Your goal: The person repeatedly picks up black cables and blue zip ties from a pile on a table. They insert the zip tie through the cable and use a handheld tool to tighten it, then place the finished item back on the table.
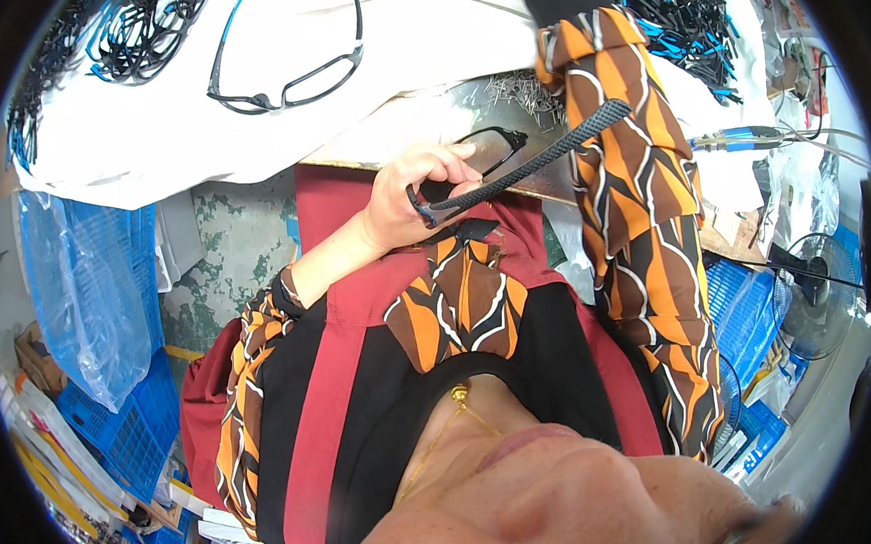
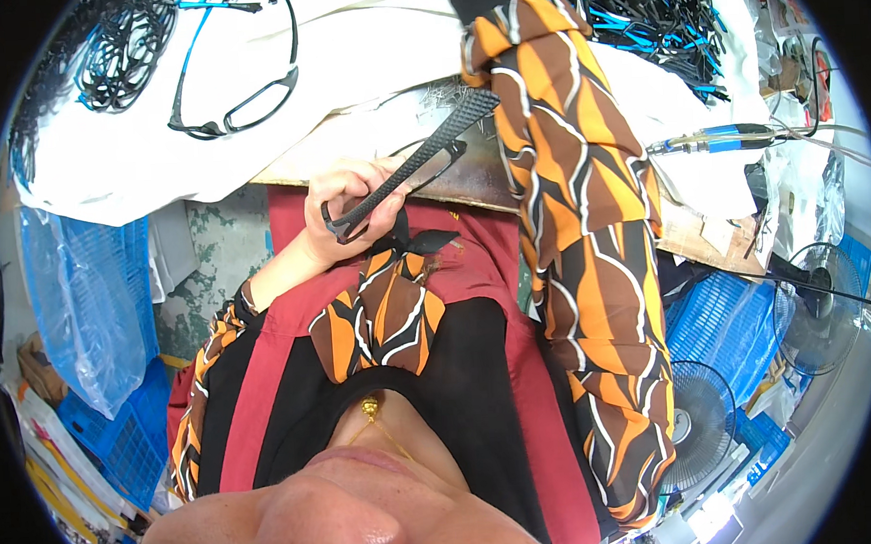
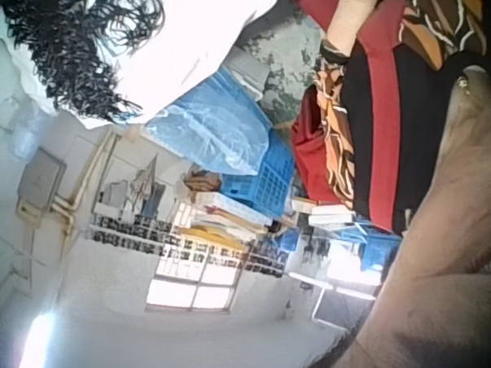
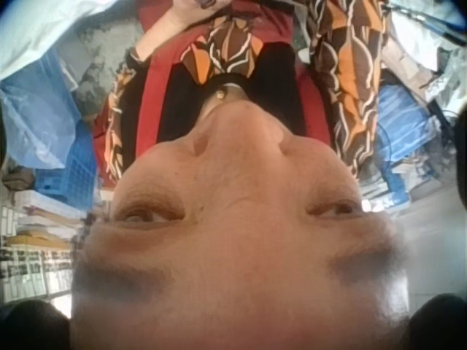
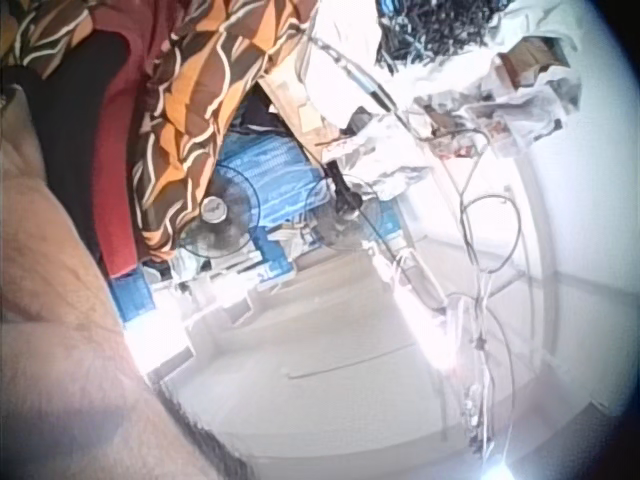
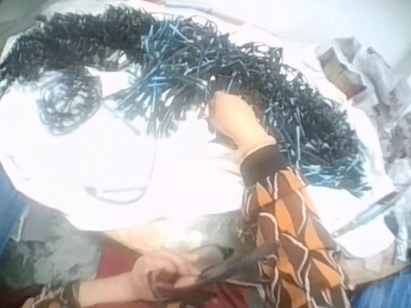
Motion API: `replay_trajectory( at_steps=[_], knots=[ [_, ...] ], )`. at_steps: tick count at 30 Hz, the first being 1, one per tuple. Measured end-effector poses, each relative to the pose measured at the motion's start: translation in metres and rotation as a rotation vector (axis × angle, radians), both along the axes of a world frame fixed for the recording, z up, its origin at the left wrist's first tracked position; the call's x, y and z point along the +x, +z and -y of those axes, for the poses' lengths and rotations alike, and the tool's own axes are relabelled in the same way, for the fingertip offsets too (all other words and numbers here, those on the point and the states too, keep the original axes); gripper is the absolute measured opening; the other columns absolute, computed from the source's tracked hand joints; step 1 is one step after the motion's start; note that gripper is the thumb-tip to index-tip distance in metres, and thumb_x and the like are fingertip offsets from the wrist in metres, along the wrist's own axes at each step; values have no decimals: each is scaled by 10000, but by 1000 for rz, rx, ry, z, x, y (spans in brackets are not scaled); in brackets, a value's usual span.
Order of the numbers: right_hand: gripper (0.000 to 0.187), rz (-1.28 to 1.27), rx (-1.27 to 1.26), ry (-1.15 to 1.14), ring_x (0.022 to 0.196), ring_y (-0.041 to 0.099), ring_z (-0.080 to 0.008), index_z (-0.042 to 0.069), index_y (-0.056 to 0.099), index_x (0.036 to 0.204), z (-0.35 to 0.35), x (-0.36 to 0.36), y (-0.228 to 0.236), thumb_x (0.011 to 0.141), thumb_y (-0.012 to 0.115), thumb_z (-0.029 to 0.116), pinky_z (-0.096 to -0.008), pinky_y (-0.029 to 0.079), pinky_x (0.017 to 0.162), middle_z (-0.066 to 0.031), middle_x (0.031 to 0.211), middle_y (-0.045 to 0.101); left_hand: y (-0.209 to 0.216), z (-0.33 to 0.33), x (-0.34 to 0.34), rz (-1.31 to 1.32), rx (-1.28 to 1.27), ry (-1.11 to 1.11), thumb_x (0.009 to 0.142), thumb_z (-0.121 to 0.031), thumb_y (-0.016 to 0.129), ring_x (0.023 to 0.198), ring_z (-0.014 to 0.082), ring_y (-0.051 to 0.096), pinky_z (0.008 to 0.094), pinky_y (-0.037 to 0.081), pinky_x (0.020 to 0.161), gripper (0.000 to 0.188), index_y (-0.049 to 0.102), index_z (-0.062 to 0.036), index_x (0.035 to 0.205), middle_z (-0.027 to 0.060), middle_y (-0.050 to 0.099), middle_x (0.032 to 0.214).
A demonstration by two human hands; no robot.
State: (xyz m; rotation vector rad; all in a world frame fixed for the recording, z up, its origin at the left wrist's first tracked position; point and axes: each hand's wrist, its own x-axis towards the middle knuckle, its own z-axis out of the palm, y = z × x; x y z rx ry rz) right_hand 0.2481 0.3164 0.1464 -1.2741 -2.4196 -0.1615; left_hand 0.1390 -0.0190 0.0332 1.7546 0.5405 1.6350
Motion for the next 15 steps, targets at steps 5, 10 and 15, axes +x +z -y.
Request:
replay_trajectory(
  at_steps=[5, 10, 15],
  knots=[
    [173, 22, -225, 25, 886, 686, -425, -24, 691, 902, 32, 44, 12, 821, 607, 103, -467, 526, 796, -270, 877, 693, 1, 3, 2, 50, 29, 20, 806, 124, 737, 871, 250, 717, 494, 554, 962, 470, 422, -43, 1112, 111, 588, 921],
    [303, -250, -239, 27, 866, 678, -367, -22, 621, 1089, 80, 73, 30, 812, 658, 96, -401, 531, 769, -198, 918, 697, 2, 4, 5, 50, -27, 80, 819, 133, 707, 828, 192, 662, 488, 571, 942, 429, 415, -11, 1099, 97, 571, 897],
    [171, -606, -175, -20, 726, 640, -155, -9, 603, 1027, 173, 93, 42, 927, 653, 120, -306, 498, 658, -89, 818, 659, 4, 8, 1, 38, 32, 59, 809, 142, 724, 835, 209, 687, 514, 562, 958, 483, 403, -22, 1131, 122, 577, 959]
  ],
)
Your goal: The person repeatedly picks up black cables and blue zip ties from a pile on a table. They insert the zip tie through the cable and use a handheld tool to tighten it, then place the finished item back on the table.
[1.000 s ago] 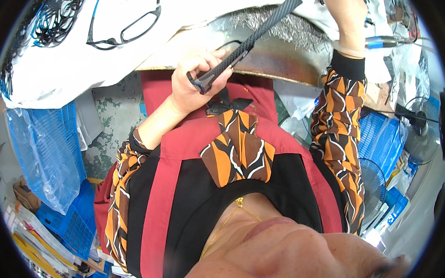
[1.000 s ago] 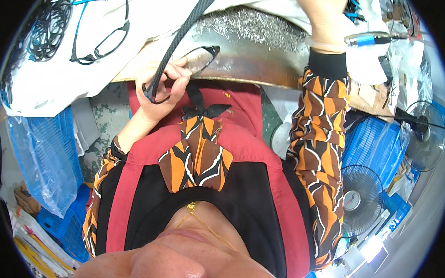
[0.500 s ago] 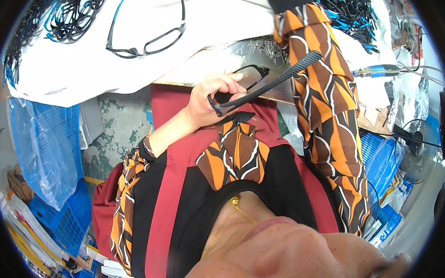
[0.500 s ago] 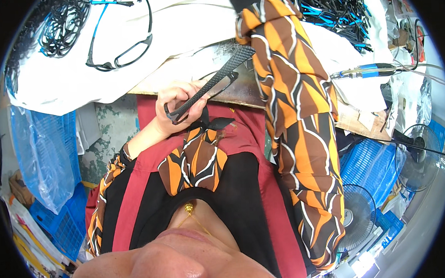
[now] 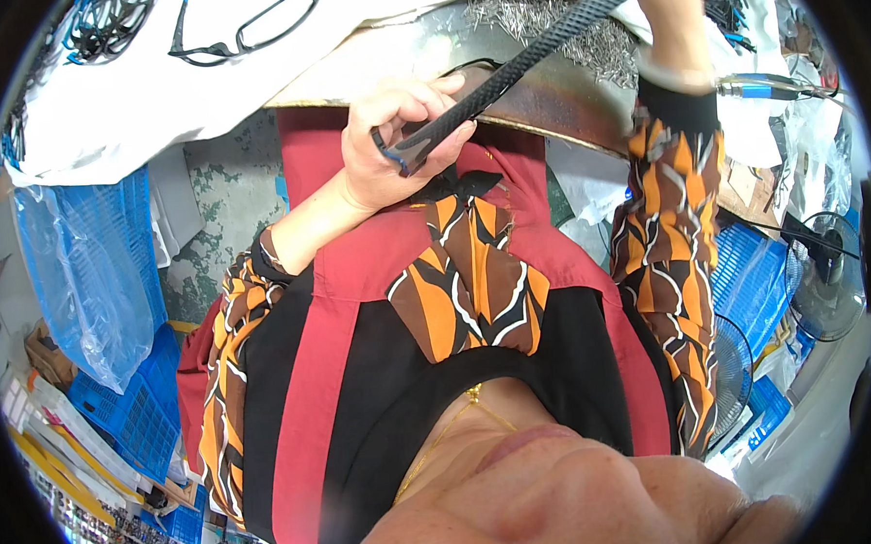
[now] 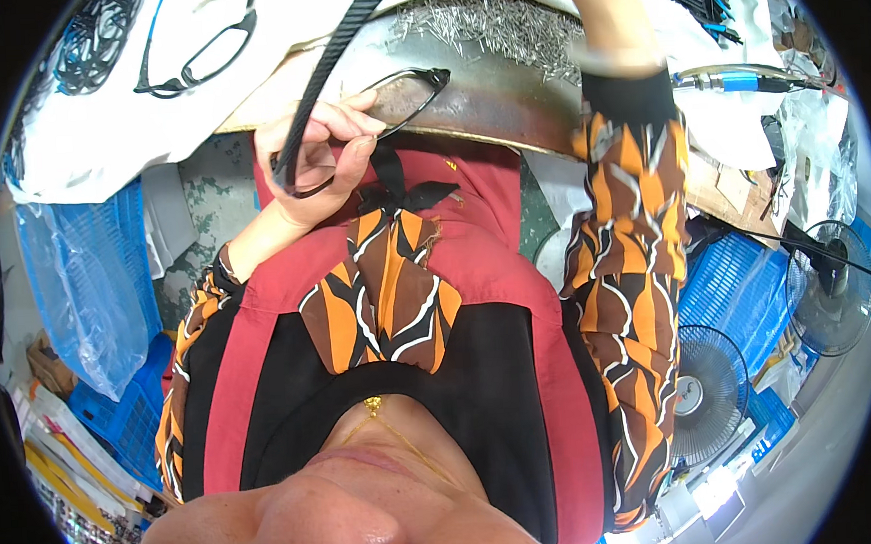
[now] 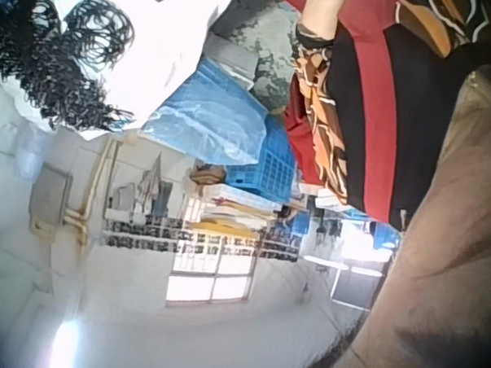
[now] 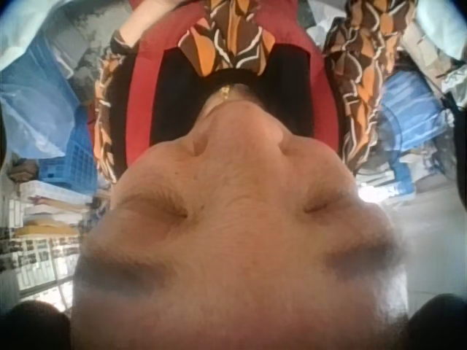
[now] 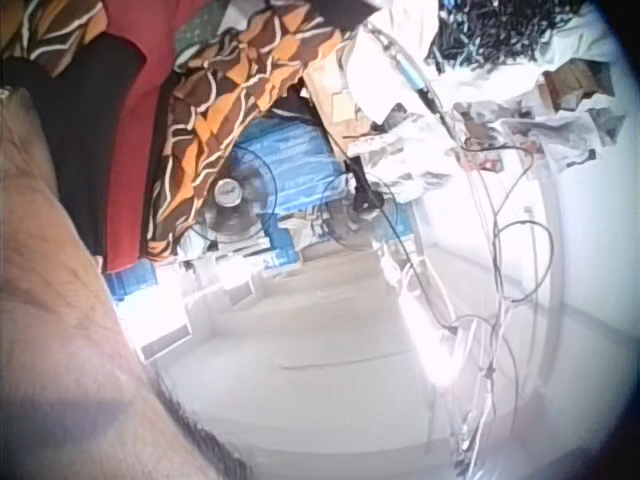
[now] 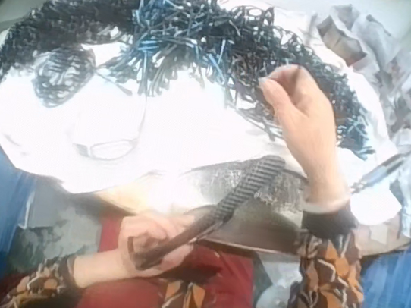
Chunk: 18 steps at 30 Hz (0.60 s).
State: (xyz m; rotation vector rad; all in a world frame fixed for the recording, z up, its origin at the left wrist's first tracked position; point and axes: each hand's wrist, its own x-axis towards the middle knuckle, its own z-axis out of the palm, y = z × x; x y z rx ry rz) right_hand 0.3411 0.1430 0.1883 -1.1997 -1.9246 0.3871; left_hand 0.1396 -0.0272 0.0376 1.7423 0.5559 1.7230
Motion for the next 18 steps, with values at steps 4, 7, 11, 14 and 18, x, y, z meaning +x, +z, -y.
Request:
replay_trajectory(
  at_steps=[4, 7, 11, 14, 18],
  knots=[
    [134, -260, -85, 140, 569, 481, -33, 44, 618, 1052, 107, 20, -46, 1021, 565, 163, -193, 356, 514, 13, 733, 631, -5, 6, -8, -69, 22, -77, 793, 124, 757, 890, 263, 721, 539, 540, 984, 527, 410, -45, 1151, 138, 593, 987],
    [153, -42, -519, -33, 656, 649, -116, 49, 615, 1031, 138, 17, -96, 988, 641, 194, -255, 510, 617, -44, 788, 667, -13, 11, -3, -34, -14, 0, 785, 141, 749, 864, 211, 698, 494, 557, 977, 500, 413, -28, 1116, 131, 595, 959],
    [238, -427, -533, -43, 591, 628, -80, -14, 584, 1033, 134, 23, -113, 956, 698, 180, -255, 527, 595, -52, 777, 681, -16, 14, 4, -65, -81, 51, 787, 145, 738, 855, 203, 682, 499, 554, 981, 489, 404, -27, 1100, 133, 599, 936],
    [146, -608, -596, -5, 734, 644, -117, -7, 582, 998, 115, 18, -109, 928, 680, 75, -266, 517, 658, -74, 838, 657, -9, 12, 2, -107, -77, 1, 785, 145, 740, 854, 205, 684, 499, 552, 979, 479, 411, -30, 1086, 124, 600, 939],
    [172, -424, -580, 13, 677, 626, -131, 8, 566, 983, 106, 15, -99, 897, 706, 58, -284, 501, 602, -58, 756, 639, 0, 15, 2, -167, -145, 38, 825, 68, 751, 833, 216, 712, 494, 545, 984, 262, 500, -4, 844, 131, 655, 853]
  ],
)
